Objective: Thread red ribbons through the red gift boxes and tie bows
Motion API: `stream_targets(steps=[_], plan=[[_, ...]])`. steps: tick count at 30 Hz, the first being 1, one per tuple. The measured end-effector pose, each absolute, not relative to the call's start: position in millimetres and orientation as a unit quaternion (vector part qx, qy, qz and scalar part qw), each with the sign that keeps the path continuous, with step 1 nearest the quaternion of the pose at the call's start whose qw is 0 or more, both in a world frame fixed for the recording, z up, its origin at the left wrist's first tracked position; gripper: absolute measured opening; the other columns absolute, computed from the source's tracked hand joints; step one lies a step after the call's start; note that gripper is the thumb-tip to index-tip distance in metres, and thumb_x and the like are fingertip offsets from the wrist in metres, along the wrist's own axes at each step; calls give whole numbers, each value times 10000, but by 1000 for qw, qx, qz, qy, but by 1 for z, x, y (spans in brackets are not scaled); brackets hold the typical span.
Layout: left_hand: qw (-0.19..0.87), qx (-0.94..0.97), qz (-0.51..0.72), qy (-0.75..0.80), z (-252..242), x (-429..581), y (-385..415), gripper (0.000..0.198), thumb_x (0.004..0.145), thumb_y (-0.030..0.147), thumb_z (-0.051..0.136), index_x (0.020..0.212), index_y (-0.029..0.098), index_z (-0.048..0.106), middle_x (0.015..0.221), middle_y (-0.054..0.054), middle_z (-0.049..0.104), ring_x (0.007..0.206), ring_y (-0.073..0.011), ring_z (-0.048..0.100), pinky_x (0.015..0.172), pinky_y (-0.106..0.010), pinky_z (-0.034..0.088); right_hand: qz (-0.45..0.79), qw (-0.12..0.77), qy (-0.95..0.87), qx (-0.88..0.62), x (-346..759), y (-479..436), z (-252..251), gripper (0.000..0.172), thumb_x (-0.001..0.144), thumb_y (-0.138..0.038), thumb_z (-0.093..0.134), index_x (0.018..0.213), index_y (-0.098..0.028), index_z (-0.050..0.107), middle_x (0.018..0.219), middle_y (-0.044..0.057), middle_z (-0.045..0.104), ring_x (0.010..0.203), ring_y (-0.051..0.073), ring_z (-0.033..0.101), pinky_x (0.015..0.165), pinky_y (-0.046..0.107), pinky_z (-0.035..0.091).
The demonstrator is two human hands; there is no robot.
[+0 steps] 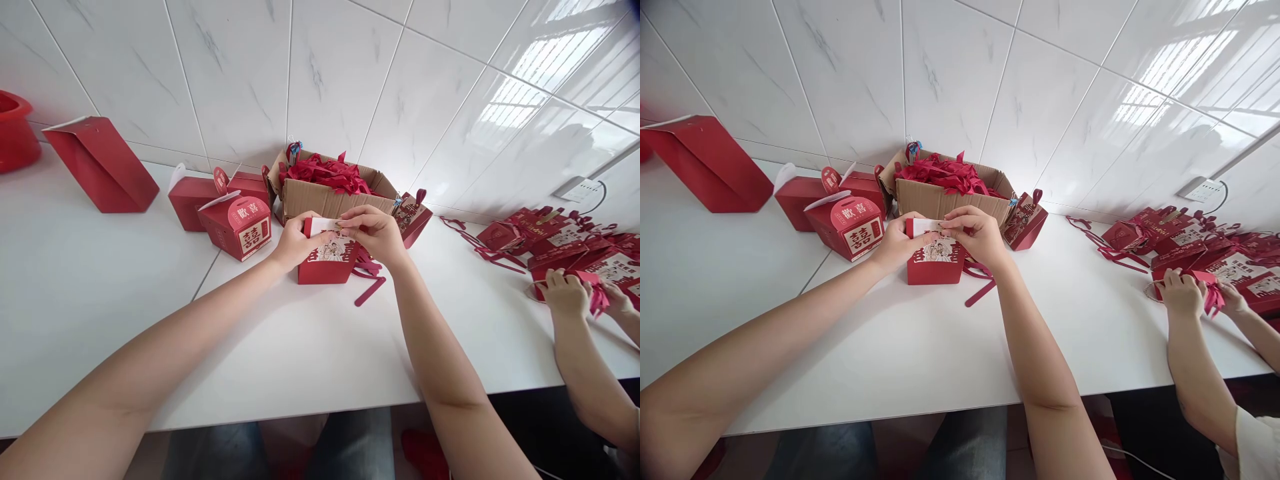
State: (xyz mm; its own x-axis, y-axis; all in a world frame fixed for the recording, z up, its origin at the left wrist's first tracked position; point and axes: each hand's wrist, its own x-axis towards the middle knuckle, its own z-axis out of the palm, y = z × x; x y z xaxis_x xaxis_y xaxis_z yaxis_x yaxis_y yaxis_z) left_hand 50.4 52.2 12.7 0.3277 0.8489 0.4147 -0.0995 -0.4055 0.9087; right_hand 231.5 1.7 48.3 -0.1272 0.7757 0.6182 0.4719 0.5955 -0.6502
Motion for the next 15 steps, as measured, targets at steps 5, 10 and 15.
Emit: stream_targets(steps=[5, 10, 15], plan=[[456, 672, 508, 287, 12, 51, 51, 286, 645, 352, 776, 725, 178, 565, 669, 39, 566, 637, -117, 530, 591, -229, 438, 142, 509, -734, -426, 229, 1, 50, 56, 765, -244, 734, 809, -213, 718, 944, 43, 681, 920, 184, 652, 820, 363, 543], [455, 673, 511, 279, 11, 50, 53, 307, 636, 366, 792, 746, 177, 576, 685, 33, 579, 650, -121, 541, 594, -227, 443, 112, 479, -743, -453, 227, -4, 54, 49, 770, -257, 725, 765, -212, 705, 986, 44, 682, 908, 185, 652, 804, 362, 539], [460, 669, 511, 282, 11, 51, 54, 364, 590, 393, 826, 765, 179, 589, 688, 30, 604, 648, -131, 557, 596, -233, 460, 58, 466, -760, -450, 225, -6, 56, 21, 780, -215, 704, 760, -211, 704, 967, 41, 686, 882, 179, 658, 810, 361, 545]])
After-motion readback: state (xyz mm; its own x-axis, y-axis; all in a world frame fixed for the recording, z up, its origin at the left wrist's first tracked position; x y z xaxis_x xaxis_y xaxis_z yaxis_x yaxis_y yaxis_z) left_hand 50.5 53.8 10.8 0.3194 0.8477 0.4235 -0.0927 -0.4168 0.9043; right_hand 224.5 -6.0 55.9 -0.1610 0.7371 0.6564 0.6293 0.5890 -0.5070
